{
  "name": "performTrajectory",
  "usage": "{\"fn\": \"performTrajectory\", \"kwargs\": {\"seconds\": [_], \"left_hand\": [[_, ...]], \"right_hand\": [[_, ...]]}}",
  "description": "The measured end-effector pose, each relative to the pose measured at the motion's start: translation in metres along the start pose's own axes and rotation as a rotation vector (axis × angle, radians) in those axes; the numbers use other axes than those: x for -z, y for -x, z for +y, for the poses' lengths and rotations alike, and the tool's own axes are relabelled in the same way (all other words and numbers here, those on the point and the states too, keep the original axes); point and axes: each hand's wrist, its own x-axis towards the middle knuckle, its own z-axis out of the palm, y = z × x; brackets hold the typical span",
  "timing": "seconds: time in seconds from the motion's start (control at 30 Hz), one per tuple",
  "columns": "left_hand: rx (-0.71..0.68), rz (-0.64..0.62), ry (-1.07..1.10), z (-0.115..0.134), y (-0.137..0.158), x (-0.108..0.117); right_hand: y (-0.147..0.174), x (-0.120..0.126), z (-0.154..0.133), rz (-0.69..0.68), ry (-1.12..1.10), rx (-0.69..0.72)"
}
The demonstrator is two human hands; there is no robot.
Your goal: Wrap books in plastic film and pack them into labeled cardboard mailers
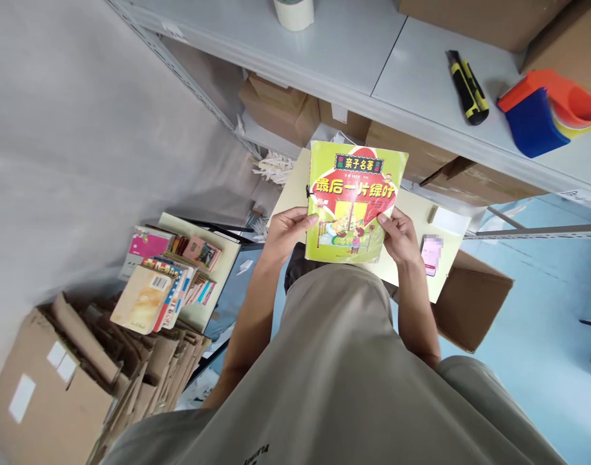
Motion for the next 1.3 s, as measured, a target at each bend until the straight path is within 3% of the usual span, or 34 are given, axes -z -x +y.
{"fn": "performTrajectory", "kwargs": {"seconds": [0.13, 0.27, 0.43, 0.57, 0.67, 0.8, 1.03, 1.17, 1.3], "left_hand": [[-0.167, 0.099, -0.147, 0.01, 0.002, 0.007], [-0.369, 0.151, -0.301, 0.024, 0.006, 0.016], [-0.463, 0.143, -0.319, 0.031, 0.009, 0.018], [-0.511, 0.098, -0.318, 0.026, 0.009, 0.018], [-0.479, 0.117, -0.289, 0.019, 0.009, 0.019], [-0.391, 0.109, -0.298, 0.014, 0.01, 0.022], [-0.209, -0.072, -0.293, 0.017, 0.003, 0.029], [-0.141, 0.017, -0.204, 0.009, -0.005, 0.019], [-0.066, 0.148, -0.171, -0.003, -0.009, 0.006]], "right_hand": [[-0.003, 0.006, -0.006, 0.046, 0.151, 0.11], [-0.001, 0.006, -0.018, 0.007, 0.266, 0.25], [0.005, -0.006, -0.033, 0.024, 0.237, 0.28], [0.008, 0.0, -0.033, -0.007, 0.256, 0.319], [0.009, 0.014, -0.023, -0.051, 0.318, 0.353], [0.009, 0.025, -0.01, 0.036, 0.41, 0.356], [0.006, 0.021, -0.025, 0.039, 0.449, 0.148], [0.003, 0.019, -0.023, -0.034, 0.362, -0.045], [0.002, 0.013, -0.015, 0.013, 0.364, -0.098]]}}
